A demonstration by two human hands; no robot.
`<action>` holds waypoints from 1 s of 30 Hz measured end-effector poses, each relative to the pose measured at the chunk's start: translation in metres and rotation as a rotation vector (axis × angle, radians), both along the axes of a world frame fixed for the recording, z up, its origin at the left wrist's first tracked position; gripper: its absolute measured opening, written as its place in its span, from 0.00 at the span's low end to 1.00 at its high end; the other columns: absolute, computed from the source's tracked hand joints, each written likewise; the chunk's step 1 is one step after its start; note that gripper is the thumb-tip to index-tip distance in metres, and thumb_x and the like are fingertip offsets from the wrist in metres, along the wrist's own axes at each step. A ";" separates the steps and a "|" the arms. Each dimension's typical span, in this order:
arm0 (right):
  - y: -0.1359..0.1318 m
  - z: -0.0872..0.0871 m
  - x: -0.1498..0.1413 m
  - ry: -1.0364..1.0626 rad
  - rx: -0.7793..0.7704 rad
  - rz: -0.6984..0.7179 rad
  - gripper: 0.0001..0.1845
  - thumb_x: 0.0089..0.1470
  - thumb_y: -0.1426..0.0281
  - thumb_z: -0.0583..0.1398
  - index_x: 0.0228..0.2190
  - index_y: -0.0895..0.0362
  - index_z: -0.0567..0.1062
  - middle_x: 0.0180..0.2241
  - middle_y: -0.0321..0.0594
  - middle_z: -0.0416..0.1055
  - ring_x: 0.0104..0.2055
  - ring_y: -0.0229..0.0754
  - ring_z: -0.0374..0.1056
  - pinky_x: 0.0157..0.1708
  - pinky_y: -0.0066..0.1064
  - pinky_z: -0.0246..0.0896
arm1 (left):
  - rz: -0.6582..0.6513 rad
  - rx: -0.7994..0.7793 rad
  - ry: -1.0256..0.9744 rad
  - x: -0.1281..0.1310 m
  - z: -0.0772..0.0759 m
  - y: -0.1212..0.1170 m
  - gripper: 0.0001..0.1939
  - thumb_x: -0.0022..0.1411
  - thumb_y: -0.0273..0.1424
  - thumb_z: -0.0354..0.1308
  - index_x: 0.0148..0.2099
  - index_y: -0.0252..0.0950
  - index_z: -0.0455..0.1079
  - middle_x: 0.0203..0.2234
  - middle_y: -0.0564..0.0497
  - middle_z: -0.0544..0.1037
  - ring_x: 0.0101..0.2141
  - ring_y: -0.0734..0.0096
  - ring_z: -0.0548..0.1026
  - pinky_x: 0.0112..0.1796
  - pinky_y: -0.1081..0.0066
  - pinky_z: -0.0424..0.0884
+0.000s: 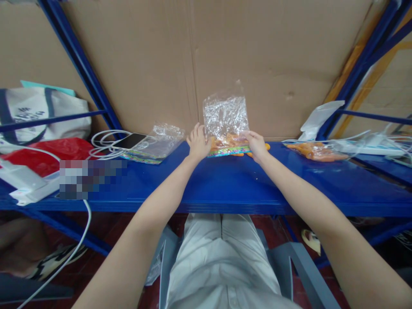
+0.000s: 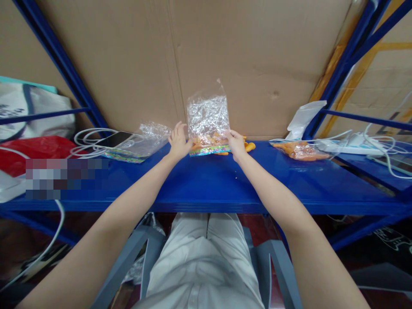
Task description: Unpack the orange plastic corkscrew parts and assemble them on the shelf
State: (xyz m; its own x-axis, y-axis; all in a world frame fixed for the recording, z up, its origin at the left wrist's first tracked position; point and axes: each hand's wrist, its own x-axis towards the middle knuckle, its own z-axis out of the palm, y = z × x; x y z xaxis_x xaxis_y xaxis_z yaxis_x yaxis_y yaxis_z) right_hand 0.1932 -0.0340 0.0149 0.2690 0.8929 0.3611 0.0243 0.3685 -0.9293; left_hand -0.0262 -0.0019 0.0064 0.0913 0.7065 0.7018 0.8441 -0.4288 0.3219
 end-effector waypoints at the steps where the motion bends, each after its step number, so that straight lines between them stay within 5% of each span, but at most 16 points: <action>1: 0.000 0.001 0.000 0.053 0.007 -0.001 0.07 0.58 0.66 0.60 0.29 0.53 0.75 0.31 0.35 0.80 0.37 0.43 0.77 0.42 0.36 0.72 | -0.021 -0.002 0.006 0.002 -0.001 0.000 0.33 0.65 0.38 0.52 0.70 0.43 0.54 0.70 0.40 0.56 0.69 0.45 0.53 0.63 0.38 0.52; 10: -0.013 0.007 -0.012 0.291 -0.077 0.147 0.05 0.60 0.66 0.58 0.38 0.53 0.73 0.32 0.38 0.80 0.35 0.45 0.78 0.39 0.39 0.75 | -0.323 0.025 0.347 0.016 -0.002 -0.023 0.51 0.57 0.60 0.59 0.74 0.47 0.49 0.73 0.41 0.47 0.71 0.38 0.44 0.64 0.36 0.41; 18: -0.014 0.003 -0.011 0.106 -0.122 0.215 0.23 0.59 0.52 0.58 0.49 0.52 0.71 0.37 0.44 0.78 0.38 0.49 0.75 0.36 0.39 0.72 | -0.319 0.082 0.446 0.030 0.002 -0.038 0.29 0.69 0.32 0.53 0.70 0.54 0.59 0.72 0.50 0.53 0.71 0.52 0.47 0.65 0.35 0.37; 25: -0.008 0.002 -0.007 0.253 -0.024 0.200 0.12 0.52 0.63 0.62 0.39 0.53 0.74 0.34 0.40 0.76 0.37 0.43 0.72 0.37 0.35 0.71 | -0.268 0.121 0.496 0.023 0.021 -0.048 0.25 0.67 0.24 0.51 0.60 0.54 0.71 0.68 0.57 0.64 0.71 0.58 0.50 0.66 0.35 0.32; 30: -0.001 0.002 0.007 0.233 -0.030 0.078 0.08 0.50 0.63 0.62 0.32 0.53 0.73 0.30 0.37 0.73 0.29 0.38 0.68 0.29 0.28 0.67 | -0.208 0.111 0.480 0.007 0.049 -0.053 0.21 0.69 0.25 0.46 0.51 0.49 0.77 0.66 0.57 0.67 0.71 0.59 0.51 0.67 0.37 0.30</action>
State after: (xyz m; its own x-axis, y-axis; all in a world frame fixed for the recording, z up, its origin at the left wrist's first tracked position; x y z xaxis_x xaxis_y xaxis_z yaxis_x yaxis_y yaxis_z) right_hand 0.2004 -0.0349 0.0171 0.2717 0.9236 0.2704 -0.2189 0.3329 -0.9172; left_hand -0.0188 -0.0553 0.0550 0.5510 0.5627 0.6162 0.7784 -0.6127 -0.1366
